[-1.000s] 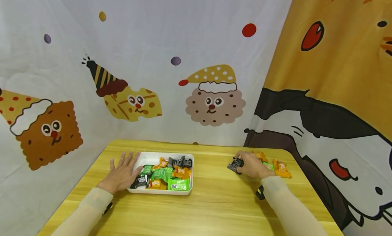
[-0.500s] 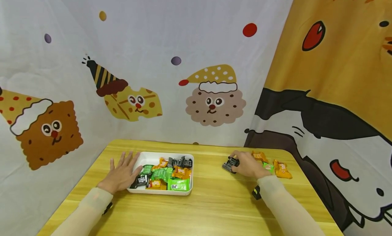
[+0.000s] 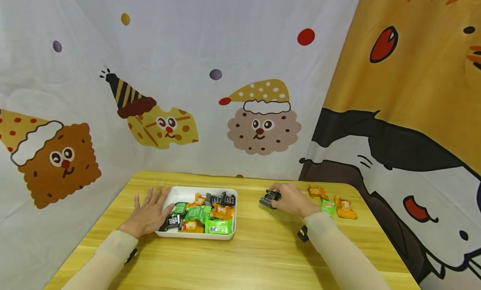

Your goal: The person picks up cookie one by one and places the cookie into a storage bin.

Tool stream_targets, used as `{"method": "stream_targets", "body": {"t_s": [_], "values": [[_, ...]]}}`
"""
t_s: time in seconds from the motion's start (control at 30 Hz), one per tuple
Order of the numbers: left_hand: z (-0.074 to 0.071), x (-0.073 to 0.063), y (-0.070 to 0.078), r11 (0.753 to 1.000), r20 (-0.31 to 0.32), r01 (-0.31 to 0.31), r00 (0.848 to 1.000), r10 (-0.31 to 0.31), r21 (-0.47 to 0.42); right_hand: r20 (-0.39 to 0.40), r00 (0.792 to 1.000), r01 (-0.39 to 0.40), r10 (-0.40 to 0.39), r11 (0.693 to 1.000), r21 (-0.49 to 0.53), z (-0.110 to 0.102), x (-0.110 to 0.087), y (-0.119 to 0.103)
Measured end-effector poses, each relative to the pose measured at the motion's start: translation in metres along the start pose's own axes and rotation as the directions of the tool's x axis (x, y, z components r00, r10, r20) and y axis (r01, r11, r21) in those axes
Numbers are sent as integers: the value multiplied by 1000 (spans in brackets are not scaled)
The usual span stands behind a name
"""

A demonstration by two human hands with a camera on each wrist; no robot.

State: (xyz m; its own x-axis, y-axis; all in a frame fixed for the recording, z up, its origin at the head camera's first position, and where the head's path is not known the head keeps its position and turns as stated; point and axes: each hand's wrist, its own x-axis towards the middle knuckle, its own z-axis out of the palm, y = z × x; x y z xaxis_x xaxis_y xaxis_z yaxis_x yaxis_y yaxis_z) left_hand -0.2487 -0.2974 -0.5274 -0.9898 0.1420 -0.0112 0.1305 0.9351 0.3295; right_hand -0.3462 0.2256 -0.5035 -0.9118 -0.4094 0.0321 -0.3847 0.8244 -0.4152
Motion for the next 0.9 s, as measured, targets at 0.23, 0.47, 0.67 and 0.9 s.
{"method": "stream_targets", "body": {"t_s": [0.23, 0.47, 0.67, 0.9], "values": [[-1, 0, 0, 1000, 4, 1, 1000, -1, -4, -6, 999, 46, -46, 999, 12, 2, 11, -22], [0, 0, -2, 1000, 3, 0, 1000, 0, -15, 7, 995, 99, -99, 995, 33, 3, 24, -45], [0, 0, -1, 1000, 0, 1, 1000, -1, -15, 1, 987, 158, -158, 987, 35, 5, 33, -67], [-1, 0, 0, 1000, 1, 3, 1000, -3, -4, 10, 975, 220, -221, 974, 48, 7, 43, -93]]}}
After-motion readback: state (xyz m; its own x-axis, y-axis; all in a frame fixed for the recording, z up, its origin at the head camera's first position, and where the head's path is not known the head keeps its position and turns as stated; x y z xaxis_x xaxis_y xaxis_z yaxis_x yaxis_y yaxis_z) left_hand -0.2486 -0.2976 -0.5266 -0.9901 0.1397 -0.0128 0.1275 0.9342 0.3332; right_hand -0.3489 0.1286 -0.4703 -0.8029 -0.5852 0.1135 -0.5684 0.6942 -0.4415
